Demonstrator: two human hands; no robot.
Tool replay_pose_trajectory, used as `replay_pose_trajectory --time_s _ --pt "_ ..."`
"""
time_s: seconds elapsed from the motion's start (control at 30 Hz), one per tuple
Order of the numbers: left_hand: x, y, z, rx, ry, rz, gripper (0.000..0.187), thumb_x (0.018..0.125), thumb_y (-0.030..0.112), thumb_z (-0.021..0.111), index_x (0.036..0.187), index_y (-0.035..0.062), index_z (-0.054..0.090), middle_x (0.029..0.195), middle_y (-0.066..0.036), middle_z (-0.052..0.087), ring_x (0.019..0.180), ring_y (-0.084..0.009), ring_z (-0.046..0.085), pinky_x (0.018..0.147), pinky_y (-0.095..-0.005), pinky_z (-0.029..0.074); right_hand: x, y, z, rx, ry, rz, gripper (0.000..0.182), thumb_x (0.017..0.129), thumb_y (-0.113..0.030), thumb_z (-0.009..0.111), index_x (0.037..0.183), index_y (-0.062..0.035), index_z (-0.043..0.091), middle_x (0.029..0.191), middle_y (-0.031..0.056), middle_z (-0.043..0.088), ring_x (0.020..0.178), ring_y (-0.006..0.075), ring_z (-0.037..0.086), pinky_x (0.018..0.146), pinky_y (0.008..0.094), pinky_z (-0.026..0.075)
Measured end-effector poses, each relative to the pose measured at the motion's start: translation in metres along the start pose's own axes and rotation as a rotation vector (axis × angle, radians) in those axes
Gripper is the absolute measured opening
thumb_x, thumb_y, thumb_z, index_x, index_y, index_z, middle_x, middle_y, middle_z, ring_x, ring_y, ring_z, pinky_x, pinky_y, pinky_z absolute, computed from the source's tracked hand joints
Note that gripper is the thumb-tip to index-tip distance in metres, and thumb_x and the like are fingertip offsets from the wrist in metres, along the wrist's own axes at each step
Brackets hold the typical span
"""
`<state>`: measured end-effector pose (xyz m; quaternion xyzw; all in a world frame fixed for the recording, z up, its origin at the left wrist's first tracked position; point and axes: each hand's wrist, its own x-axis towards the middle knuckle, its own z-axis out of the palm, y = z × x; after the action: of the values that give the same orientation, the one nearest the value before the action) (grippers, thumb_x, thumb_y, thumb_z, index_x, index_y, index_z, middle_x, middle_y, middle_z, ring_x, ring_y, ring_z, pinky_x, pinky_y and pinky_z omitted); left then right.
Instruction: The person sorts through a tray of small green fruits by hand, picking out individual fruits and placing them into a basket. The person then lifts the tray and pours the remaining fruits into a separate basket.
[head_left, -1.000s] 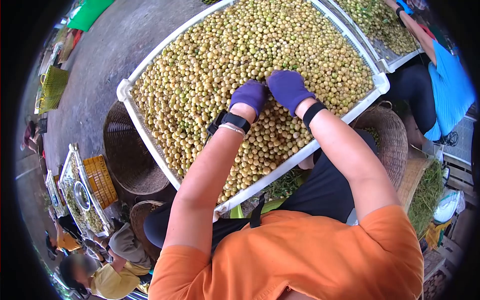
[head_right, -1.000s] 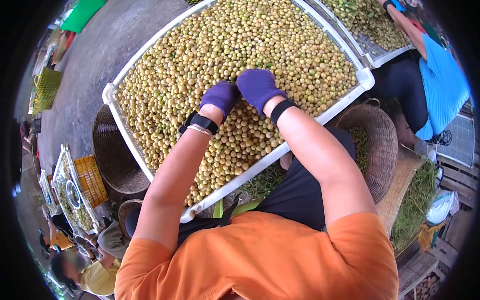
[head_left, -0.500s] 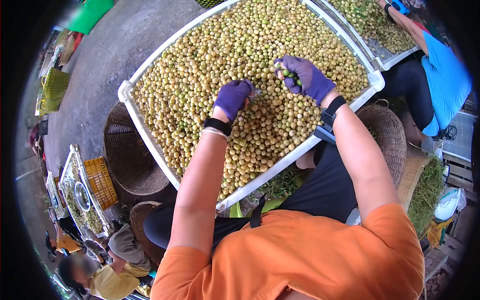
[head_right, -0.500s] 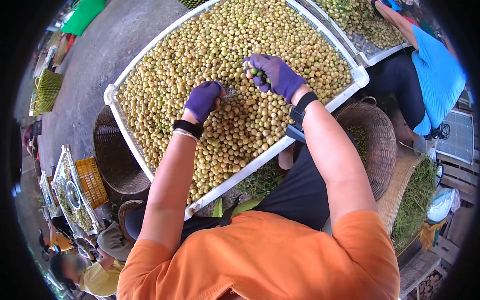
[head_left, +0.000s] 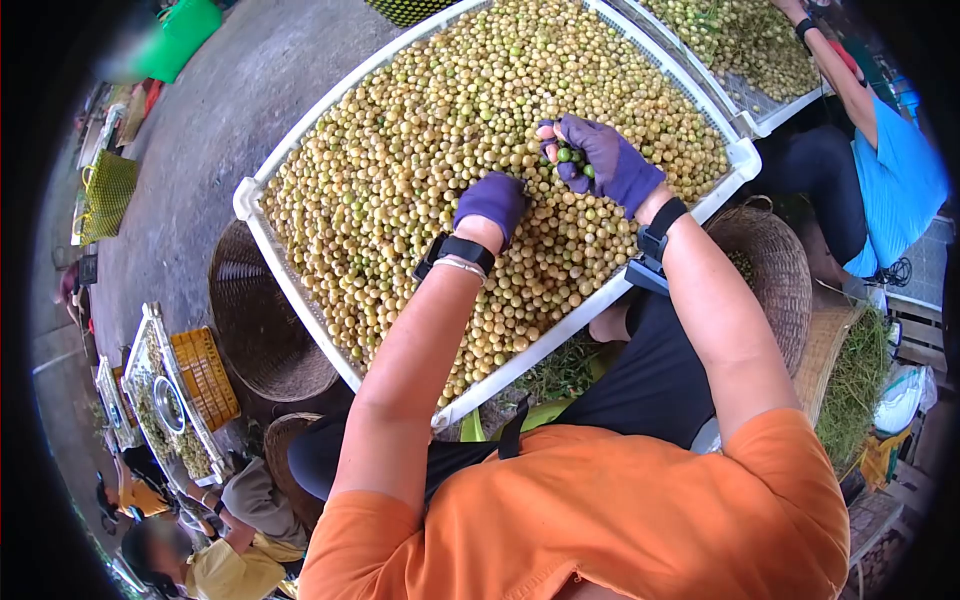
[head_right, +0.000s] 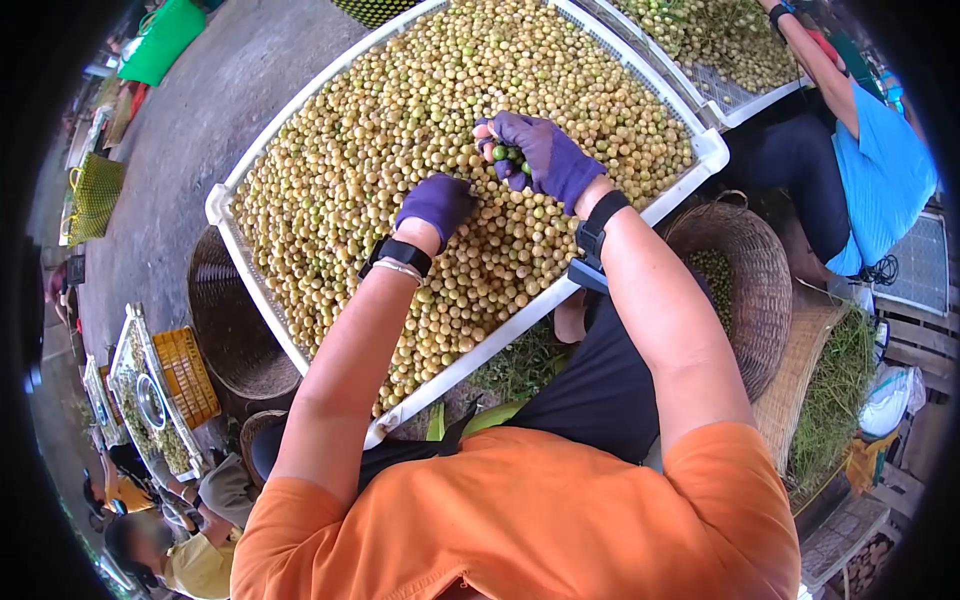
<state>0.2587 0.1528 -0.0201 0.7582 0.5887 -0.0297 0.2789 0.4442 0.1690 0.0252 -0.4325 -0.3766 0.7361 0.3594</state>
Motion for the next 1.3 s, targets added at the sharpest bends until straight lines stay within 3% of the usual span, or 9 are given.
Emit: replay_pose_trajectory --time_s 0.17,0.27,0.53,0.8,0.93,1.0,1.07,1.23,1.3 --pt "0.006 0.003 0.003 0.048 -0.025 -0.063 0.024 0.086 0.022 0.055 0.097 0.0069 0.070 0.103 -0.018 0.067 0.094 -0.0343 0.065 0.081 -0.0417 0.052 -0.010 -0.006 0.006 0.027 -0.006 -0.017 0.029 0.098 -0.028 0.044 0.108 -0.0040 0.057 0.082 0.0031 0.057 0.055 0.0065 0.046 0.042 0.0184 0.031" --pt "0.008 0.006 0.001 0.054 -0.067 -0.131 0.036 0.086 0.037 0.055 0.101 0.0073 0.069 0.105 -0.019 0.066 0.099 -0.0341 0.063 0.086 -0.0430 0.049 -0.017 -0.007 0.007 0.007 -0.034 0.005 0.032 0.095 -0.030 0.046 0.110 -0.0043 0.059 0.082 0.0010 0.061 0.057 0.0059 0.053 0.043 0.0179 0.036" --pt "-0.013 -0.009 0.010 0.041 -0.023 -0.141 0.026 0.085 0.025 0.056 0.097 0.0051 0.069 0.102 -0.018 0.067 0.096 -0.0341 0.064 0.082 -0.0418 0.051 -0.046 -0.008 0.024 -0.136 -0.033 -0.024 0.031 0.097 -0.031 0.046 0.107 -0.0043 0.057 0.081 0.0004 0.056 0.059 0.0063 0.053 0.041 0.0163 0.034" --pt "-0.027 -0.017 0.018 0.083 0.033 -0.123 0.025 0.084 0.021 0.056 0.098 0.0045 0.069 0.103 -0.018 0.066 0.096 -0.0338 0.064 0.083 -0.0413 0.052 -0.103 -0.008 0.060 0.108 0.067 0.075 0.025 0.095 -0.027 0.050 0.108 -0.0059 0.056 0.081 0.0000 0.055 0.061 0.0089 0.055 0.041 0.0185 0.035" --pt "-0.055 -0.019 0.014 -0.574 0.141 -0.174 0.034 0.083 0.033 0.063 0.096 0.0017 0.068 0.095 -0.015 0.069 0.081 -0.0282 0.066 0.076 -0.0371 0.052 -0.120 0.012 0.068 0.081 0.086 0.051 0.030 0.095 -0.033 0.053 0.110 -0.0075 0.058 0.085 0.0013 0.057 0.060 0.0078 0.053 0.042 0.0199 0.035" --pt "-0.094 -0.005 0.005 -1.509 0.026 -0.250 0.022 0.088 0.026 0.058 0.096 0.0057 0.060 0.078 -0.006 0.061 0.064 -0.0139 0.056 0.050 -0.0215 0.042 -0.120 0.034 0.062 0.103 0.099 0.082 0.031 0.096 -0.033 0.051 0.113 -0.0081 0.058 0.084 0.0014 0.057 0.059 0.0075 0.052 0.042 0.0197 0.035" --pt "-0.114 -0.013 0.012 -1.939 -0.159 -0.230 0.015 0.092 0.023 0.052 0.096 0.0086 0.055 0.081 -0.006 0.059 0.064 -0.0147 0.053 0.047 -0.0189 0.037 -0.118 0.045 0.066 0.125 0.069 0.103 0.032 0.096 -0.033 0.050 0.115 -0.0088 0.058 0.082 0.0015 0.058 0.057 0.0076 0.053 0.042 0.0200 0.035" --pt "-0.156 -0.008 0.020 -2.082 -0.178 -0.139 0.016 0.090 0.013 0.051 0.103 0.0052 0.055 0.089 -0.006 0.057 0.068 -0.0157 0.052 0.051 -0.0200 0.040 -0.113 0.041 0.074 0.156 -0.050 0.080 0.033 0.096 -0.032 0.047 0.117 -0.0079 0.058 0.078 0.0011 0.059 0.055 0.0080 0.053 0.042 0.0206 0.037" --pt "-0.156 -0.008 0.030 -1.395 0.143 0.265 0.013 0.089 0.007 0.050 0.100 0.0042 0.056 0.088 -0.005 0.056 0.069 -0.0152 0.052 0.055 -0.0203 0.041 -0.114 0.041 0.076 0.119 -0.060 0.088 0.034 0.097 -0.032 0.047 0.118 -0.0075 0.057 0.079 0.0011 0.059 0.055 0.0075 0.053 0.042 0.0200 0.036"
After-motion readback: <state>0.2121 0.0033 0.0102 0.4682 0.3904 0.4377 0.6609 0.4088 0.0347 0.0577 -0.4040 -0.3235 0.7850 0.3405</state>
